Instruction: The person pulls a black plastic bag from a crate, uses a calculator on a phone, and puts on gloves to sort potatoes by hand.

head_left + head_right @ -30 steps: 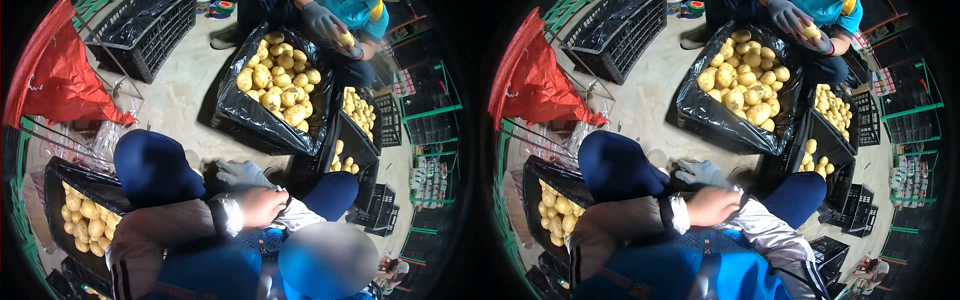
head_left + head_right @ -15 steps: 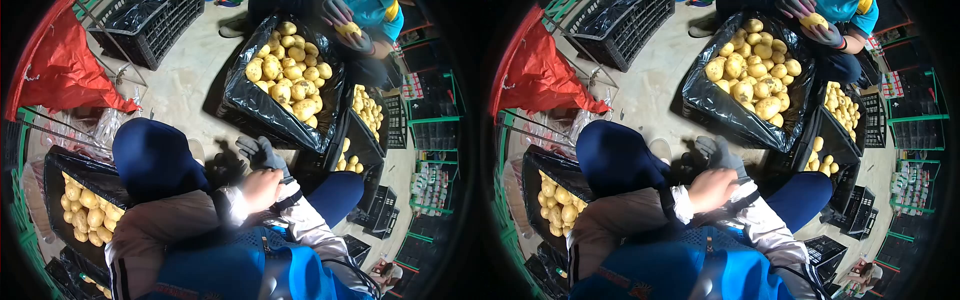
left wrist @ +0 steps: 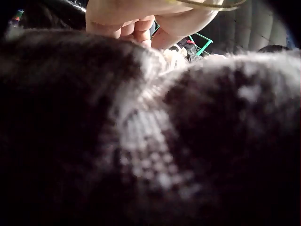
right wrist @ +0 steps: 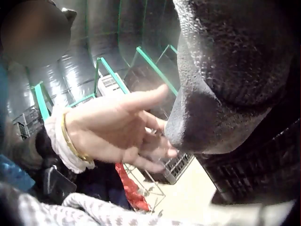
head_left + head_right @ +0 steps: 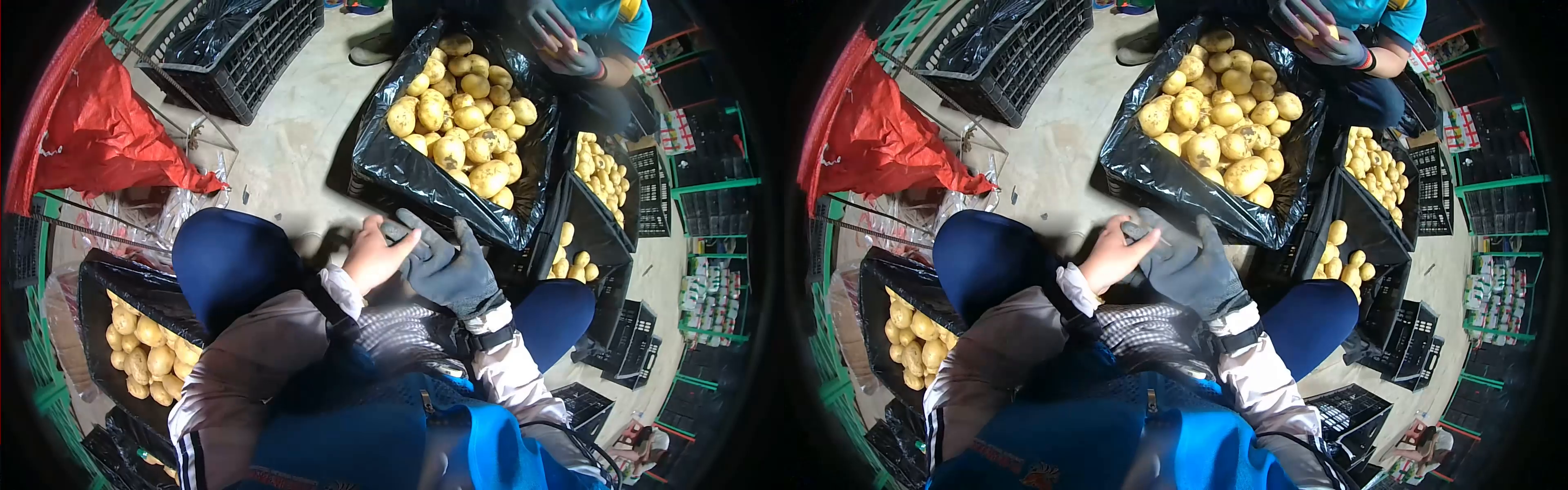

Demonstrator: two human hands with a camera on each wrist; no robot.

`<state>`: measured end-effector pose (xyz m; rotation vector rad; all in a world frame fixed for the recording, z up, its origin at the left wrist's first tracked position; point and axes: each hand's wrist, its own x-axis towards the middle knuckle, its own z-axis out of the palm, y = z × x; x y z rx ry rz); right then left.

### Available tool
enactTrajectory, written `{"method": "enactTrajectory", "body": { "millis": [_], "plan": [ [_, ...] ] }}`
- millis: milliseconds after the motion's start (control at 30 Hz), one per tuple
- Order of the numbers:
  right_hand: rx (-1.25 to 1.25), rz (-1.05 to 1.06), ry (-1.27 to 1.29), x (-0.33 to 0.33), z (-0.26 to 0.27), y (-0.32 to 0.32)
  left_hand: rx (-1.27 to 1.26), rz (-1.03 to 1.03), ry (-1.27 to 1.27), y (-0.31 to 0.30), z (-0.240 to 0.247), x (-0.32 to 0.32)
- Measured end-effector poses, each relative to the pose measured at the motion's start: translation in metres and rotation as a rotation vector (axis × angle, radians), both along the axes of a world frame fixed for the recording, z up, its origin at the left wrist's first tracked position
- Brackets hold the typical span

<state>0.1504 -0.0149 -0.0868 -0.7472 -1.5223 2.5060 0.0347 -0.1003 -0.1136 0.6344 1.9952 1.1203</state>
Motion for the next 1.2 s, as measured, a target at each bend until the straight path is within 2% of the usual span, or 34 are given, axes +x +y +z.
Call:
{"method": "enactTrajectory", "body": {
  "millis": [33, 67, 133, 167, 300, 333, 400, 433, 467, 533, 567, 600, 667, 700, 800, 833, 900, 1000, 1100, 1133, 1200],
  "plan": [
    [0.142, 0.002, 0.034, 0.002, -0.003, -0.003, 0.12, 0.071, -0.518, 0.001, 0.008, 0.0],
    [0.143, -0.003, 0.04, 0.002, 0.001, -0.001, 0.12, 0.067, -0.511, 0.001, 0.004, 0.0],
    [-0.968, -0.157, 0.251, -0.001, 0.019, 0.002, 0.214, 0.101, -0.401, 0.0, -0.022, -0.001],
    [-0.993, -0.181, 0.266, -0.002, 0.012, 0.002, 0.189, 0.109, -0.174, 0.002, -0.037, -0.001],
    [-0.956, -0.046, 0.461, 0.005, -0.013, 0.008, 0.109, 0.053, -0.051, 0.005, -0.055, 0.002],
    [-0.949, -0.213, 0.371, 0.007, -0.023, 0.009, 0.108, 0.047, -0.053, 0.005, -0.043, 0.004],
    [-0.917, -0.541, 0.184, 0.013, -0.047, 0.013, 0.107, 0.0, 0.501, 0.001, -0.019, 0.014],
    [-0.966, -0.583, 0.199, 0.015, -0.062, 0.016, 0.22, -0.148, 0.482, 0.0, -0.01, 0.018],
    [-0.946, -0.56, 0.227, 0.016, -0.081, 0.015, 0.221, -0.278, 0.151, -0.004, 0.003, 0.029],
    [-0.946, -0.599, 0.124, 0.009, -0.101, 0.01, 0.251, -0.573, 0.129, -0.011, 0.005, 0.046],
    [-0.862, -0.563, 0.133, 0.013, -0.127, 0.008, 0.25, -0.571, 0.121, -0.012, 0.003, 0.049],
    [-0.862, -0.56, 0.124, 0.011, -0.123, 0.006, 0.231, -0.559, 0.182, -0.013, 0.001, 0.051],
    [-1.022, -0.656, -0.002, 0.004, -0.114, 0.003, 0.206, -0.533, 0.239, -0.015, -0.003, 0.054],
    [-0.995, -0.726, -0.051, -0.004, -0.093, -0.001, 0.248, -0.516, 0.256, -0.016, -0.005, 0.054],
    [-1.006, -0.802, -0.089, -0.005, -0.099, 0.0, 0.308, -0.492, 0.275, -0.014, -0.007, 0.054],
    [-0.786, -0.835, 0.03, -0.003, -0.115, -0.012, 0.367, -0.432, 0.273, -0.013, -0.007, 0.054],
    [-0.823, -0.819, 0.021, 0.007, -0.128, -0.006, 0.418, -0.364, 0.271, -0.013, -0.007, 0.054],
    [-0.869, -0.749, 0.054, 0.013, -0.132, 0.001, 0.36, -0.416, 0.222, -0.014, -0.004, 0.052],
    [-0.866, -0.568, 0.123, 0.016, -0.125, 0.011, 0.382, -0.545, -0.236, -0.016, -0.003, 0.057],
    [-0.87, -0.57, 0.122, 0.018, -0.131, 0.011, 0.378, -0.545, -0.238, -0.017, -0.006, 0.059],
    [-0.369, -0.534, -0.021, 0.026, -0.147, 0.006, 0.396, -0.789, -0.371, -0.019, -0.008, 0.064]
  ]
}}
